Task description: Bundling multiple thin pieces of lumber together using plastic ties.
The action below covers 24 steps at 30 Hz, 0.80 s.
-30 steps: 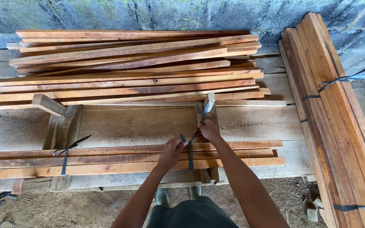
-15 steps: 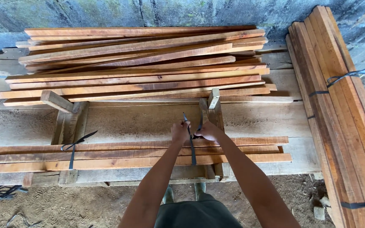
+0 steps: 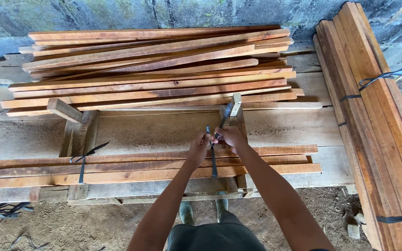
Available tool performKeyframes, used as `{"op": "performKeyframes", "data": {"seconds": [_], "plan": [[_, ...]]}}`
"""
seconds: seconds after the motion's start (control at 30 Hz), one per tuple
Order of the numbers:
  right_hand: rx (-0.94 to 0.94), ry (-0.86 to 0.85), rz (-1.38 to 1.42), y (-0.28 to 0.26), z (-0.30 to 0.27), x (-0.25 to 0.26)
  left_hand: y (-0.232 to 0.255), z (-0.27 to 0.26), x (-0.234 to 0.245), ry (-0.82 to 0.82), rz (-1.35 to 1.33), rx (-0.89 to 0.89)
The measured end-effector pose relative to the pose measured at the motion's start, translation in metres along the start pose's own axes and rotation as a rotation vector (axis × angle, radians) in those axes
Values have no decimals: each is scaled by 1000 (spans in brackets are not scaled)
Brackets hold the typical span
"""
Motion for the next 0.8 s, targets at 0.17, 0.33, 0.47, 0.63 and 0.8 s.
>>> {"op": "performKeyframes", "data": {"seconds": [0.17, 0.33, 0.47, 0.63, 0.8], "plan": [[-194, -19, 309, 3, 6, -39, -21, 9, -11, -28, -163, 7], [-260, 262, 280, 13, 17, -43, -37, 2, -19, -14, -325, 53], [-162, 504, 184, 61, 60, -18, -45, -21, -25, 1, -349, 60], [-165, 452, -36, 68, 56, -21, -53, -40, -33, 48, -244, 25], [-123, 560, 5, 92, 71, -15, -56, -58, -30, 172, -216, -80]]}}
Point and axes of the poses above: each hand's wrist, its own z-axis towards the middle knuckle, its own x-axis out of the back of the hand, y = z × x, the point moved 8 cm from there along z, towards the middle knuckle, and after that the axes turned 15 degrees about x, right-handed, at the moved point
